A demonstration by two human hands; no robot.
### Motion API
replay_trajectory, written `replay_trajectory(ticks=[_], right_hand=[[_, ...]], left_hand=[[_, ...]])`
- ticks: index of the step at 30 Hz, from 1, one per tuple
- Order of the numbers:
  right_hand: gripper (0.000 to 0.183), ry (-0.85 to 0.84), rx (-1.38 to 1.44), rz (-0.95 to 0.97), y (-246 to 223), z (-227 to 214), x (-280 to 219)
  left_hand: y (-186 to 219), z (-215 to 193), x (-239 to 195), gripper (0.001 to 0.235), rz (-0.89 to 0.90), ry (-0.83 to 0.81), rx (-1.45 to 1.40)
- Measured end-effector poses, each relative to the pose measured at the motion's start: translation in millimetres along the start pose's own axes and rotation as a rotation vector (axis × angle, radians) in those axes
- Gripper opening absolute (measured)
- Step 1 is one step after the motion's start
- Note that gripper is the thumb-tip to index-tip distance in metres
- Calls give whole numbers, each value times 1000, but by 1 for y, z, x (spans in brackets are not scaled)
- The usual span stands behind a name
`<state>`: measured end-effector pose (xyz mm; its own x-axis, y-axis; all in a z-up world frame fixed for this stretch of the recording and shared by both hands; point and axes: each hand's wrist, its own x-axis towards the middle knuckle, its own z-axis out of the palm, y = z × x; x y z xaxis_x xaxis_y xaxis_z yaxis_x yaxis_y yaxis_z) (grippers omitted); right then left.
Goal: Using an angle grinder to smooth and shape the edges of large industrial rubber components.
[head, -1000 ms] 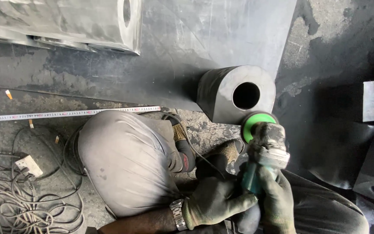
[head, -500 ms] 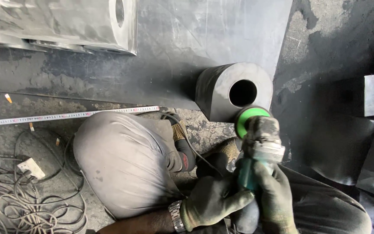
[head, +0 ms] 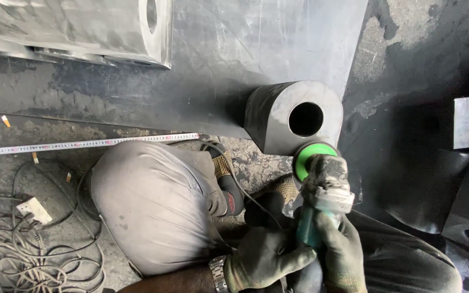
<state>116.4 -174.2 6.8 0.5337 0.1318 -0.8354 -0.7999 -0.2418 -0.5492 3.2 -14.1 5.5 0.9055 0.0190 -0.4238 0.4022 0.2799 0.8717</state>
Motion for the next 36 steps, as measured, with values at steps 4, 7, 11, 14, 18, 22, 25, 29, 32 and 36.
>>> replay_trajectory(ticks=[4,7,11,14,18,22,25,29,32,36], right_hand=[[43,-69,-30,10,-5,15,14],[43,-144,-64,-9,-27,44,19],[42,-149,-58,-54,-25,41,17],[42,-102,-15,-26,-12,19,6],[45,-2,-19,3,5,3,1],[45,-68,-68,-3,-5,19,14],[43,-149,-47,-21,-17,33,16],[45,-93,-68,-21,-5,9,16],[48,-9,-12,-26,1,-5,2],[48,32,111,-51,-7,-8,-3]], left_hand=[[-4,-8,-2,47,15,76,40],[4,-17,4,47,-9,159,25],[2,-15,6,45,-27,184,19],[-4,-10,1,45,20,85,53],[-7,-5,-4,46,93,1,19],[-4,-12,-2,47,156,97,29],[-4,-14,1,47,71,156,44],[-2,-11,2,49,33,99,29],[-8,6,3,49,61,18,105],[-9,15,11,49,33,11,170]])
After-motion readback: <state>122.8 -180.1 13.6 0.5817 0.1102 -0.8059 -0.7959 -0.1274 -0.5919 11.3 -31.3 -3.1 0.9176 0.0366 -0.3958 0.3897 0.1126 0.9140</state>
